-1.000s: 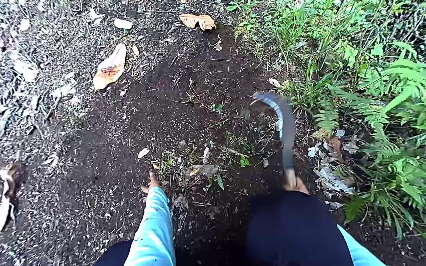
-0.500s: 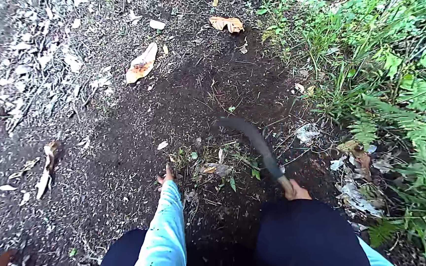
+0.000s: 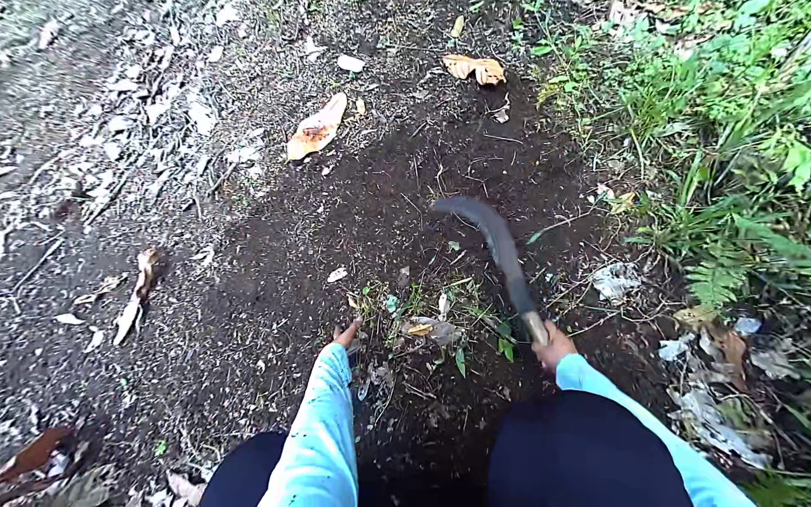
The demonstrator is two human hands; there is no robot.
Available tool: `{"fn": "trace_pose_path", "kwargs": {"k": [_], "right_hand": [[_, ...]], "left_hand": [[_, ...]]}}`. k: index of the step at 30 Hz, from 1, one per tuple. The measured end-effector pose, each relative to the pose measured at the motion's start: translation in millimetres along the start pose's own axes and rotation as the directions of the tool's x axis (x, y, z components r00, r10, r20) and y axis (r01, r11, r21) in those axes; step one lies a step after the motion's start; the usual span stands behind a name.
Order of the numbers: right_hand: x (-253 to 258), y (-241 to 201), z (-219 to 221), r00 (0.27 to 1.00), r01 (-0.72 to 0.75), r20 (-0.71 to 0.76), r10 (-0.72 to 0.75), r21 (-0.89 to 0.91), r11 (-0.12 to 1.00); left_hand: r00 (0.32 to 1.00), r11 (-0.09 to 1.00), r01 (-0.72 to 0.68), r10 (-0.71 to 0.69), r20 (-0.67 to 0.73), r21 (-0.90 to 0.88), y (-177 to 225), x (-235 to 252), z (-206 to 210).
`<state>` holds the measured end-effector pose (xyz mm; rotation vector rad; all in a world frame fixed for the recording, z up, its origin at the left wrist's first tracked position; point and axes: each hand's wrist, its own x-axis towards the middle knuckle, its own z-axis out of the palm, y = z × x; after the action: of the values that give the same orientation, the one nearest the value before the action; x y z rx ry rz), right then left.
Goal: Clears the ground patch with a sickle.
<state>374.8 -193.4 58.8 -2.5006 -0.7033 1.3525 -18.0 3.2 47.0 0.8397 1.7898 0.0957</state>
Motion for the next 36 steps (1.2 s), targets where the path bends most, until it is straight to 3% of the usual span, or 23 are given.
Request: {"fn": "trace_pose_path", "kwargs": {"k": [3, 5, 8, 9, 11, 13, 15, 17, 20, 21, 23, 25, 26, 28, 32, 36], "right_hand": [[20.7, -81.2, -22.5, 0.982, 0.033, -0.188, 0.024, 0.296, 0.955], [34.0, -111.8, -32.5, 0.979, 0.024, -0.202, 0.034, 0.278, 0.960], [53.5, -86.8, -31.0, 0.997, 0.010, -0.071, -0.013, -0.042, 0.999], [51.8, -73.9, -25.5, 0.999, 0.010, -0.041, -0.013, -0.069, 0.998], [42.5, -58.9, -24.8, 0.998, 0.013, -0.064, -0.013, -0.004, 1.000], [31.1, -61.2, -34.5, 0.985, 0.061, -0.168, -0.032, 0.168, 0.984], [21.9, -90.0, -49.3, 0.947, 0.188, -0.314, -0.068, 0.370, 0.910], [21.3, -130.9, -69.5, 0.887, 0.328, -0.460, -0.044, 0.560, 0.761], [32.5, -190.0, -96.2, 0.825, 0.448, -0.564, 0.043, 0.697, 0.560], [37.0, -195.0, -90.0, 0.835, 0.413, -0.548, 0.060, 0.693, 0.591], [48.2, -153.7, -49.9, 0.911, 0.227, -0.412, 0.016, 0.534, 0.814], [50.6, -91.7, -16.2, 0.992, 0.075, -0.113, -0.051, 0.219, 0.973], [48.5, -75.2, -8.2, 0.999, 0.044, 0.001, -0.045, 0.114, 0.993], [40.8, -56.8, -15.8, 0.998, 0.016, 0.057, -0.019, 0.061, 0.998], [30.4, -89.9, -66.0, 0.977, 0.130, -0.200, -0.077, 0.267, 0.955], [32.0, -169.6, -97.5, 0.884, 0.302, -0.467, 0.019, 0.601, 0.740]], "left_hand": [[0.999, 0.999, -0.010, 0.009, 0.031, 0.041, 1.9, -7.9, -7.4], [0.999, 0.997, -0.021, 0.018, 0.044, 0.071, 0.9, -10.3, -11.2], [1.000, 1.000, -0.011, 0.011, 0.023, 0.007, -1.5, -9.3, -16.5], [1.000, 0.999, 0.006, -0.005, 0.011, -0.036, -2.3, -10.0, -18.4], [0.998, 0.992, 0.061, -0.062, -0.007, -0.112, -5.7, -8.1, -16.8], [0.998, 0.995, 0.069, -0.070, 0.002, -0.076, -5.5, -5.5, -12.0], [1.000, 1.000, 0.027, -0.027, 0.009, 0.015, 0.2, -6.7, -11.9], [1.000, 0.998, -0.003, 0.003, 0.003, 0.055, 2.5, -9.4, -11.3], [0.999, 0.999, 0.046, -0.046, 0.000, -0.022, -4.0, -2.8, -14.5], [0.998, 0.994, 0.068, -0.068, 0.002, -0.081, -9.0, -1.5, -16.4], [0.995, 0.979, 0.095, -0.095, 0.012, -0.182, -18.3, -3.3, -18.7], [0.995, 0.963, 0.095, -0.095, 0.013, -0.252, -17.3, -3.6, -22.1], [0.996, 0.961, 0.091, -0.090, 0.017, -0.261, -16.1, -2.2, -22.7], [0.996, 0.971, 0.091, -0.090, 0.015, -0.220, -19.6, 1.8, -21.4], [0.995, 0.980, 0.096, -0.096, 0.010, -0.175, -14.1, 2.7, -16.2], [0.995, 0.971, 0.100, -0.094, 0.035, -0.219, -14.0, -1.0, -16.1]]}}
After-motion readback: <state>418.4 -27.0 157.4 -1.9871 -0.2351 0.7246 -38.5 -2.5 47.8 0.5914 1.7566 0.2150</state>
